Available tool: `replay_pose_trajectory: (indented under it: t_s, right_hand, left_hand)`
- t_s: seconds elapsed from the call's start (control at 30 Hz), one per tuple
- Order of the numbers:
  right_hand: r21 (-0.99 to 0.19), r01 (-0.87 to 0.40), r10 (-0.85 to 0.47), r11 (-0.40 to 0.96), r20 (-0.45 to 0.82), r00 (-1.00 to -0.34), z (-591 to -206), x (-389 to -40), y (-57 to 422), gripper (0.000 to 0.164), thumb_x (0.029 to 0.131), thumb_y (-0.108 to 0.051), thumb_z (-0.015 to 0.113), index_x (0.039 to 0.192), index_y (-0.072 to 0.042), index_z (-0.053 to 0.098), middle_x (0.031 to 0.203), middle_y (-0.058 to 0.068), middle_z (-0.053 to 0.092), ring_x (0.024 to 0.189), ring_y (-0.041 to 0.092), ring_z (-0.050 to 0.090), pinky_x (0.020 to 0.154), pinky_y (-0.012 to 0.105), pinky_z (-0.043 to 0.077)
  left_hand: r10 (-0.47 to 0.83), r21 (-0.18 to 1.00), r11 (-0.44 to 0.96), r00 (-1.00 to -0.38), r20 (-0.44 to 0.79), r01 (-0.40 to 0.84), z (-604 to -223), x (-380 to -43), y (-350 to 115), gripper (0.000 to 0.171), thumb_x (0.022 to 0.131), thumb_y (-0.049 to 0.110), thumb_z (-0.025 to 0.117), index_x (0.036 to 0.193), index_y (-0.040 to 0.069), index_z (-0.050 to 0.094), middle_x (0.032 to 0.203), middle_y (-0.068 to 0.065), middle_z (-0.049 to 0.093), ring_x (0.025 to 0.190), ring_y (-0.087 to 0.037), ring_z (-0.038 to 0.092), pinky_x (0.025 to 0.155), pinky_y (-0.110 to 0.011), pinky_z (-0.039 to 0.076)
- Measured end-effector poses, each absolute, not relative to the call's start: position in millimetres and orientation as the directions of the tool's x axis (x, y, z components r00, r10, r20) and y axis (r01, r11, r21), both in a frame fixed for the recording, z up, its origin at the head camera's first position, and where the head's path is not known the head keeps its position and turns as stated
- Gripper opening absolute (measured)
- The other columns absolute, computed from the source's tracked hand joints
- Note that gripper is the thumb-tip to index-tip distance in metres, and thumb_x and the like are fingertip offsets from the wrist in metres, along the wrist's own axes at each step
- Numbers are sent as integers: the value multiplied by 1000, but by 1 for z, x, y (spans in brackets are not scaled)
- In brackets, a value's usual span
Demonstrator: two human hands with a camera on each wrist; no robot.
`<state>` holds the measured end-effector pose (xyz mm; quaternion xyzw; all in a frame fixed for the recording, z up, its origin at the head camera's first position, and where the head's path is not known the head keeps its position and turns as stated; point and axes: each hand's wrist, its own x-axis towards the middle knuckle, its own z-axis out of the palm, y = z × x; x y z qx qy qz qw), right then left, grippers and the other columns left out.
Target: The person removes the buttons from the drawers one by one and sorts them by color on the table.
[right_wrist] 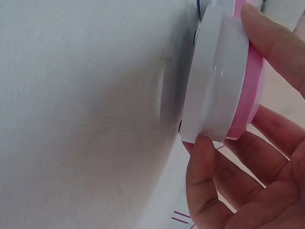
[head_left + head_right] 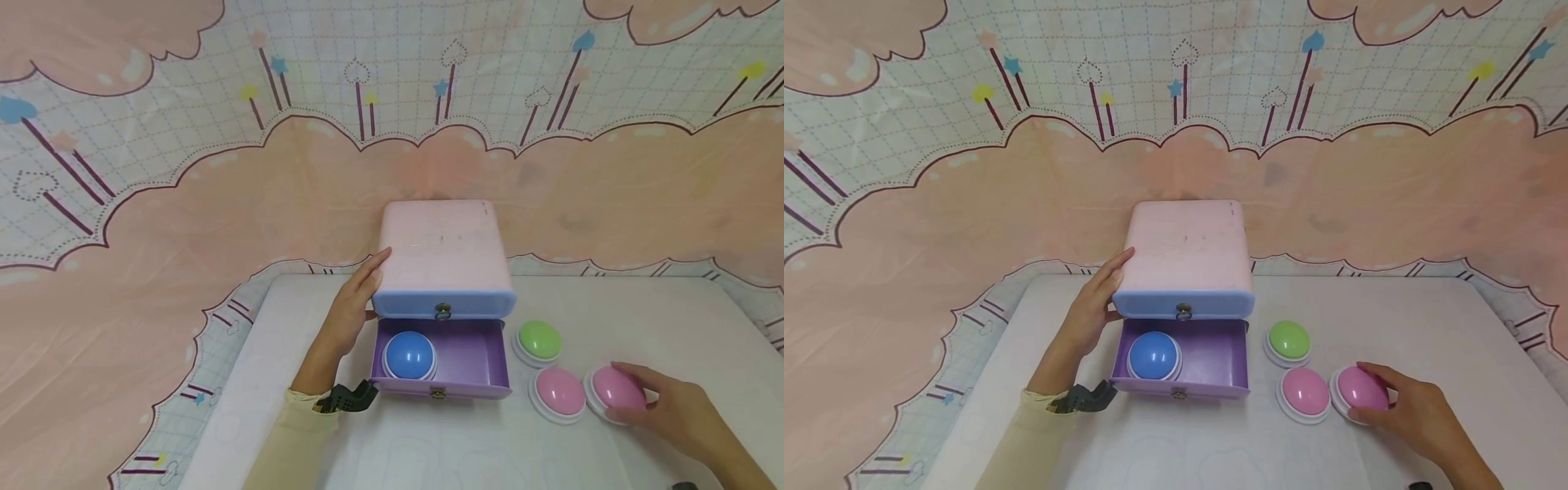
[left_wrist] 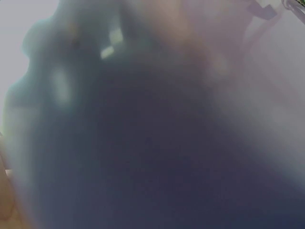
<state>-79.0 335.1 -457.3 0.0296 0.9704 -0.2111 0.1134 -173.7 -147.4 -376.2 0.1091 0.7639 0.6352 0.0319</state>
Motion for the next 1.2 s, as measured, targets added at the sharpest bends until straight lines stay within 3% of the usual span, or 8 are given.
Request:
replay_pose_trajectory:
  t_s: [0.3,0.6,1.2]
  right_hand:
    - [-390,118,23,913,-240,-970,-459,-80,335,104,68,-67,84,145,-4,53,132,33,60,99,38,63,77,52,59]
    - [-392,85,8,916,-193,-981,-461,-77,333,100,68,-65,85,143,-4,56,132,32,61,103,42,63,79,56,58]
    - [-397,129,19,909,-269,-963,-459,-79,334,104,70,-68,82,147,-5,51,139,34,54,111,49,58,82,61,55]
  left_hand:
    - [200,979,169,-977,76,111,-375,-173,-147,45,109,45,38,153,44,42,168,11,27,154,-34,28,105,-72,41]
    - [213,979,161,-973,91,127,-376,-173,-148,47,109,44,38,156,38,40,169,6,25,153,-38,28,104,-73,40]
    - [209,979,163,-974,83,119,-376,-173,-147,45,109,44,39,154,42,42,168,9,26,154,-36,27,105,-73,40]
